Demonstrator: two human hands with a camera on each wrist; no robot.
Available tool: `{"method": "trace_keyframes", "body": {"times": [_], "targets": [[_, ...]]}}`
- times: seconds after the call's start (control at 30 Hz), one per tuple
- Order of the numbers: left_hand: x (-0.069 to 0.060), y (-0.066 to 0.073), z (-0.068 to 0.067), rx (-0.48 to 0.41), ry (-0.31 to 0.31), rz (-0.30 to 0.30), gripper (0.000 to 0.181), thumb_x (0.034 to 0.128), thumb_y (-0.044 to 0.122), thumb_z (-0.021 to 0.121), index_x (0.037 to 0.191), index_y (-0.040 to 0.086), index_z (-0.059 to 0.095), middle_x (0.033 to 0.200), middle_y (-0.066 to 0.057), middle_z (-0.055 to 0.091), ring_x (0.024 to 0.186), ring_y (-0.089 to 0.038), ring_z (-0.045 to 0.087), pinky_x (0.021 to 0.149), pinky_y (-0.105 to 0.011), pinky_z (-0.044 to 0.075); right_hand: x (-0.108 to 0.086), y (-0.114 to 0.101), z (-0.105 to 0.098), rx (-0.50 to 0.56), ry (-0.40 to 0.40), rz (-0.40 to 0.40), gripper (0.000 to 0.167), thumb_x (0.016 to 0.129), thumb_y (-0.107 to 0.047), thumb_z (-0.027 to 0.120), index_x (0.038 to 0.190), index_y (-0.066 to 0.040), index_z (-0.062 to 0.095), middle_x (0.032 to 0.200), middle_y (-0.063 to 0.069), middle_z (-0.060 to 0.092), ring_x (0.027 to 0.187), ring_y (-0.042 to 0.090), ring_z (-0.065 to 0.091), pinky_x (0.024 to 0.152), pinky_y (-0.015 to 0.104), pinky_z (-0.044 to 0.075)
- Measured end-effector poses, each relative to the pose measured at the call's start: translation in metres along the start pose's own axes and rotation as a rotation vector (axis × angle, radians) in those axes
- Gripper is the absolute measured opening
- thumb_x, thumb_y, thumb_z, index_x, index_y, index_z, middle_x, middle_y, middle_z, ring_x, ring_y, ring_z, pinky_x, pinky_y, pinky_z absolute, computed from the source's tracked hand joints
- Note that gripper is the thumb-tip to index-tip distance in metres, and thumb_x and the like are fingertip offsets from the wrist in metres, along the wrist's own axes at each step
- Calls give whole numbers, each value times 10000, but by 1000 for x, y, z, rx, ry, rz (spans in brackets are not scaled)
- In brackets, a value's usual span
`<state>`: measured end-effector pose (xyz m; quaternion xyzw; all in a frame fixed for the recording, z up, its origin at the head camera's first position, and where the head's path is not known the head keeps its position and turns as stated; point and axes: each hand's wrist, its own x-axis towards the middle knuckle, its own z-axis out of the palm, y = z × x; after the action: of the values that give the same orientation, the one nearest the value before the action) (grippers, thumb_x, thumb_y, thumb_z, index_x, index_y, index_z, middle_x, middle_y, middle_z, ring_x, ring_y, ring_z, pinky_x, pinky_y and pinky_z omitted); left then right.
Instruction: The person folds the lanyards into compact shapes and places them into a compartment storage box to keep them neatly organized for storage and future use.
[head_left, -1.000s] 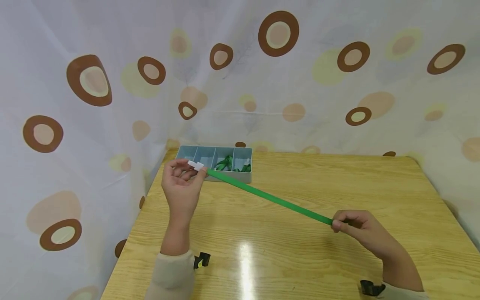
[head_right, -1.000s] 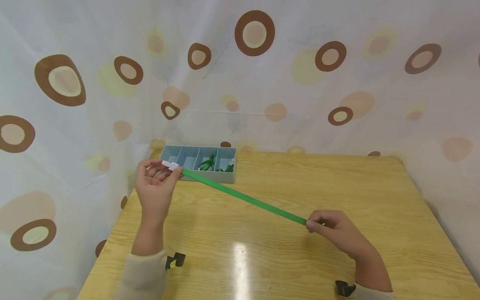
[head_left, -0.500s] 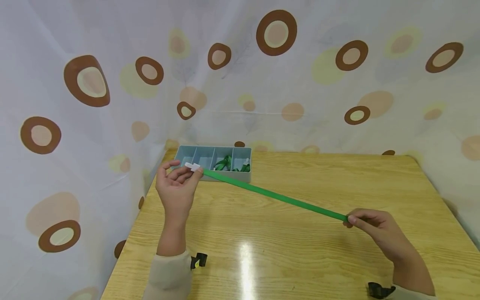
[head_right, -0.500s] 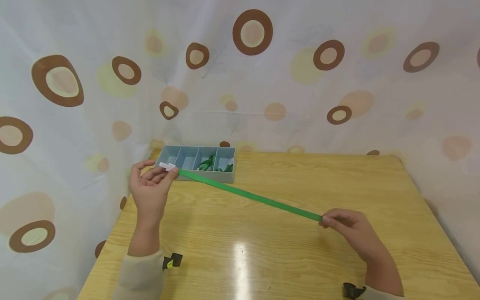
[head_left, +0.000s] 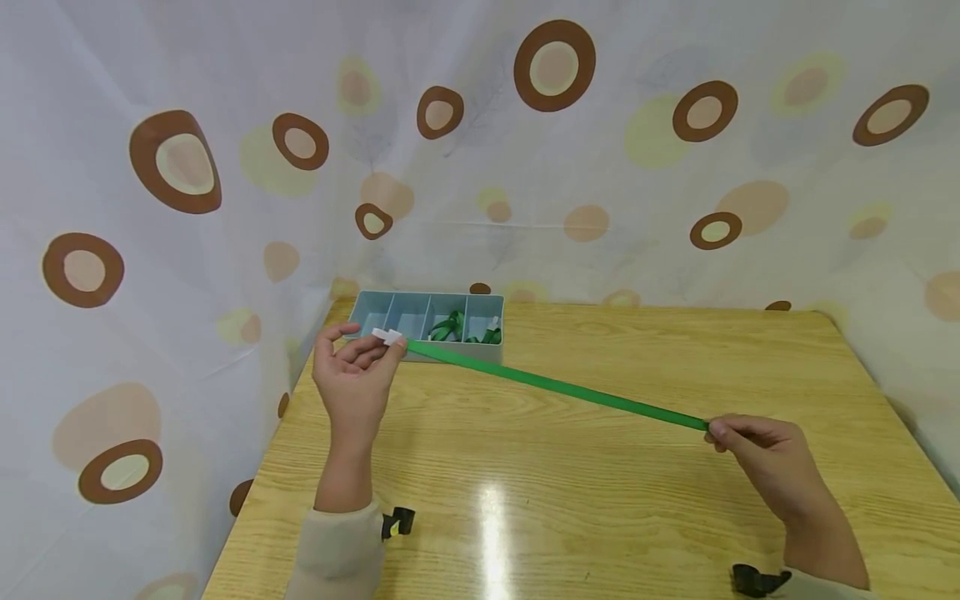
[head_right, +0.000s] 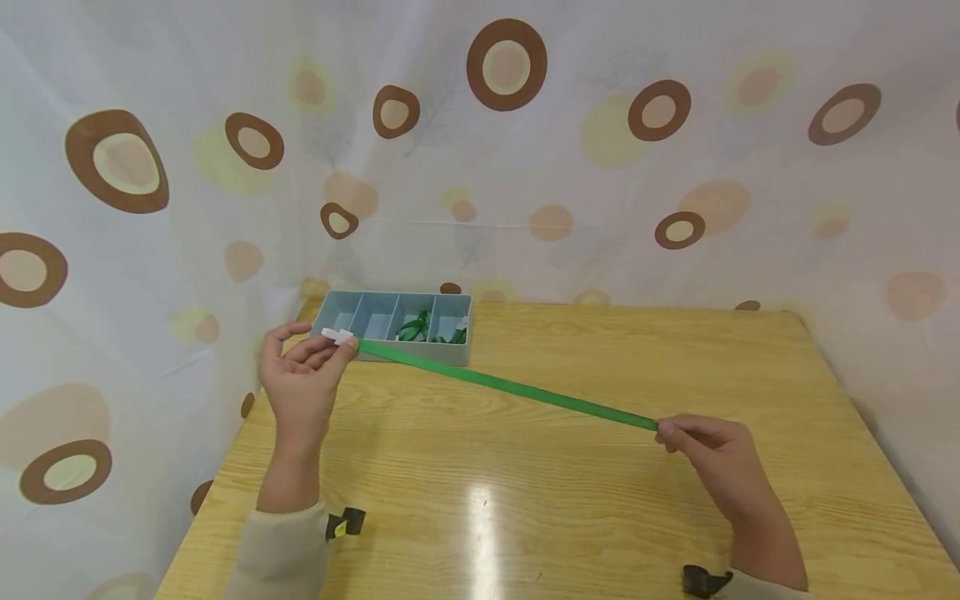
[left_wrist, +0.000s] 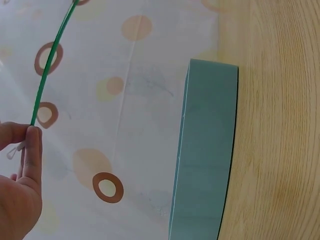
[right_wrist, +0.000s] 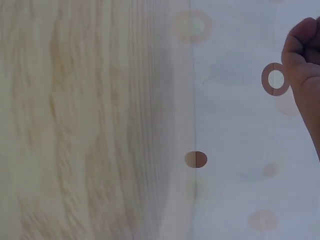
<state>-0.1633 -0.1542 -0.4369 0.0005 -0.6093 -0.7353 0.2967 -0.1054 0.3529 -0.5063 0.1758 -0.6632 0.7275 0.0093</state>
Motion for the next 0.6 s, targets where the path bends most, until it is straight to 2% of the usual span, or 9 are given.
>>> {"method": "trace_keyframes", "body": {"times": [0.1,0.17,0.27,0.37,0.47,0.6], "targets": [[-1,0,-1,1,1,-5,494,831,-83,851,1150,141,548,927,-65,783,804,-170,790,779,-282,662,0,0,1,109,22,-29,341,1043,207,437,1237,134,709,1051,17,814,959,107,742,834,213,596],[-1,0,-1,-2,6,-7,495,829,-86,851,1150,139,549,923,-65,783,799,-169,789,774,-281,662,1,0,1,96,43,-22,353,1041,202,450,1306,131,672,1048,10,818,957,103,759,819,210,602],[-1,1,-1,-6,13,-9,498,826,-92,851,1149,139,550,913,-58,782,791,-162,785,767,-274,661,1,-1,0,14,73,-2,378,1034,192,489,1387,131,607,1020,-15,816,932,100,766,792,207,605],[-1,0,-2,-7,16,-10,499,826,-92,851,1151,139,551,908,-53,779,787,-157,783,765,-272,660,2,1,-2,-34,65,22,362,1028,187,511,1372,134,608,1008,-5,814,930,108,772,799,221,614],[0,-1,-3,-11,25,-12,497,827,-90,853,1152,136,553,898,-54,772,779,-151,781,763,-273,661,2,3,-5,-68,18,38,319,1028,184,514,1317,115,631,1027,11,811,964,124,782,808,237,622],[-1,-2,-4,-15,28,-25,487,835,-77,854,1175,88,547,896,-57,768,772,-146,781,769,-280,663,3,4,-3,-83,-5,23,286,1019,197,516,1265,95,622,1020,29,804,968,146,785,790,251,627]]}}
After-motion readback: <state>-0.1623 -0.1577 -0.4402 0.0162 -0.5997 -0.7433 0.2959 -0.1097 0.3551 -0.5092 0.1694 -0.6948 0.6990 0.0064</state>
